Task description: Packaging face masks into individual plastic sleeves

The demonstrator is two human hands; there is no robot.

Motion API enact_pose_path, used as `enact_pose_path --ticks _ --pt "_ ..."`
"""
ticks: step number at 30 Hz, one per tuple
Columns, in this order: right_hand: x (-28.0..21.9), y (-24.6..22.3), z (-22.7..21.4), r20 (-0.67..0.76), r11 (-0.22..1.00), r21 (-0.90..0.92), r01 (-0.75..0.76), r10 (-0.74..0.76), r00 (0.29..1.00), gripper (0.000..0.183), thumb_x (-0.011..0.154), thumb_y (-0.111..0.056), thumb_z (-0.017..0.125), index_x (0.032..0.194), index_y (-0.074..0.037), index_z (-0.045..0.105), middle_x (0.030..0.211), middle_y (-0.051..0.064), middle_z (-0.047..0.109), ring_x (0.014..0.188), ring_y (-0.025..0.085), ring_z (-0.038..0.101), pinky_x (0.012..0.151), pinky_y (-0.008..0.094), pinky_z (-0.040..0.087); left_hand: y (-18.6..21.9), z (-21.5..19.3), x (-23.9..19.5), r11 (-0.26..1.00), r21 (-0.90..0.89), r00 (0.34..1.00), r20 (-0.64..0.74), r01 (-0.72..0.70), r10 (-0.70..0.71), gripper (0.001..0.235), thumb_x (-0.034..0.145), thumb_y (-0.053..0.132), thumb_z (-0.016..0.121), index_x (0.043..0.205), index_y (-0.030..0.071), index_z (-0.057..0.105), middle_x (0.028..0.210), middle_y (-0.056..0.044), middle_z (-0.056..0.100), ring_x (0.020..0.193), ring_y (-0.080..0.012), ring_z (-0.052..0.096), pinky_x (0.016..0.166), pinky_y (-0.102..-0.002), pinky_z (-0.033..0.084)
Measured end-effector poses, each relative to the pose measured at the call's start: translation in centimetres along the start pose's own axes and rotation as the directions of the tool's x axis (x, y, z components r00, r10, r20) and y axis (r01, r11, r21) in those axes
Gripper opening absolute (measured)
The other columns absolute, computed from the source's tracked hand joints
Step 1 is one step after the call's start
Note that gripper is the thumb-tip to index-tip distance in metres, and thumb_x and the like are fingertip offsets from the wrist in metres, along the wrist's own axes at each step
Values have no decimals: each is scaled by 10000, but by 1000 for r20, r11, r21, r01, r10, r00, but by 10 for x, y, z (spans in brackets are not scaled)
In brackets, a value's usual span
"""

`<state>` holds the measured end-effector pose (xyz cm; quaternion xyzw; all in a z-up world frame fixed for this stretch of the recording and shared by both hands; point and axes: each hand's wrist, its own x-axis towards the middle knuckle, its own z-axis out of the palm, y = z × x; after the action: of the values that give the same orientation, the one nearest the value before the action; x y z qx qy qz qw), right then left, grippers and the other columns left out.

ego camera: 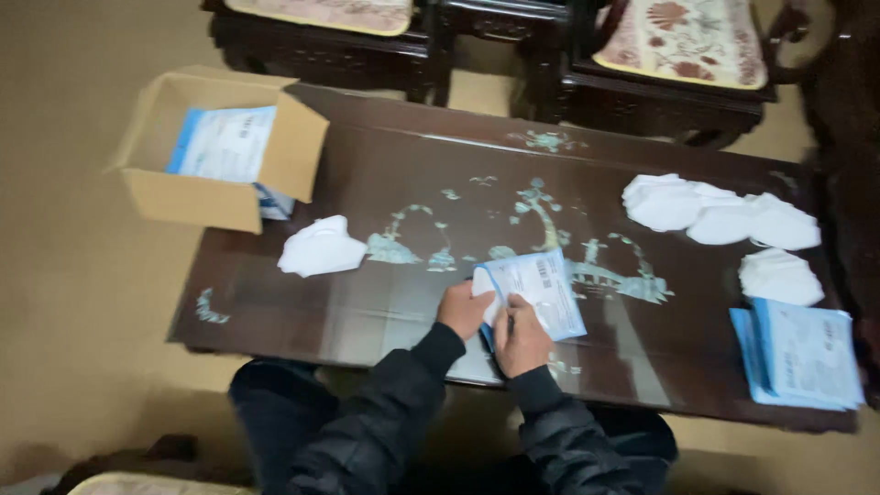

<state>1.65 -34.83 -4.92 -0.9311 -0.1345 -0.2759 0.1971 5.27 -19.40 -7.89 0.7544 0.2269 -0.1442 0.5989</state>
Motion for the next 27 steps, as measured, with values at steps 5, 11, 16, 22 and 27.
enact_pose_path --ticks 5,11,16,22,27 --pt "27 5 -21 39 983 179 -31 24 999 306 975 -350 690 1150 -99 692 1264 133 720 1159 300 683 963 410 558 -28 6 17 902 -429 997 -32 55 -76 476 977 418 679 1230 14 682 1075 -226 713 979 -340 716 709 -458 668" --pt "33 55 -7 270 987 161 -11 -34 962 611 1078 -418 479 1514 11 477 1569 240 452 1488 412 380 1277 542 209 30 -3 -34 913 -403 998 24 65 -60 595 989 544 673 1261 16 632 1147 -229 682 1009 -378 706 726 -429 661" --pt "32 49 -8 279 992 125 -2 -33 960 593 1097 -377 443 1545 11 443 1594 250 413 1505 408 349 1294 519 170 42 9 -40 990 -135 995 86 -33 45 716 897 659 702 1209 18 631 1171 -229 695 1121 -409 675 860 -508 598" --pt "29 67 2 169 982 88 165 -178 969 575 1027 -280 562 1524 -8 468 1550 269 454 1468 424 404 1250 517 257 36 27 -33 994 -102 999 -21 36 -39 536 824 501 800 1139 72 734 1073 -154 758 1115 -345 703 920 -475 563" --pt "34 53 -8 242 980 97 173 -191 951 571 1058 -318 484 1546 -27 427 1629 221 374 1520 402 321 1253 530 217 29 41 -36 938 -344 986 -131 51 -101 411 820 362 859 1090 67 764 978 -146 772 1024 -266 718 841 -448 549"
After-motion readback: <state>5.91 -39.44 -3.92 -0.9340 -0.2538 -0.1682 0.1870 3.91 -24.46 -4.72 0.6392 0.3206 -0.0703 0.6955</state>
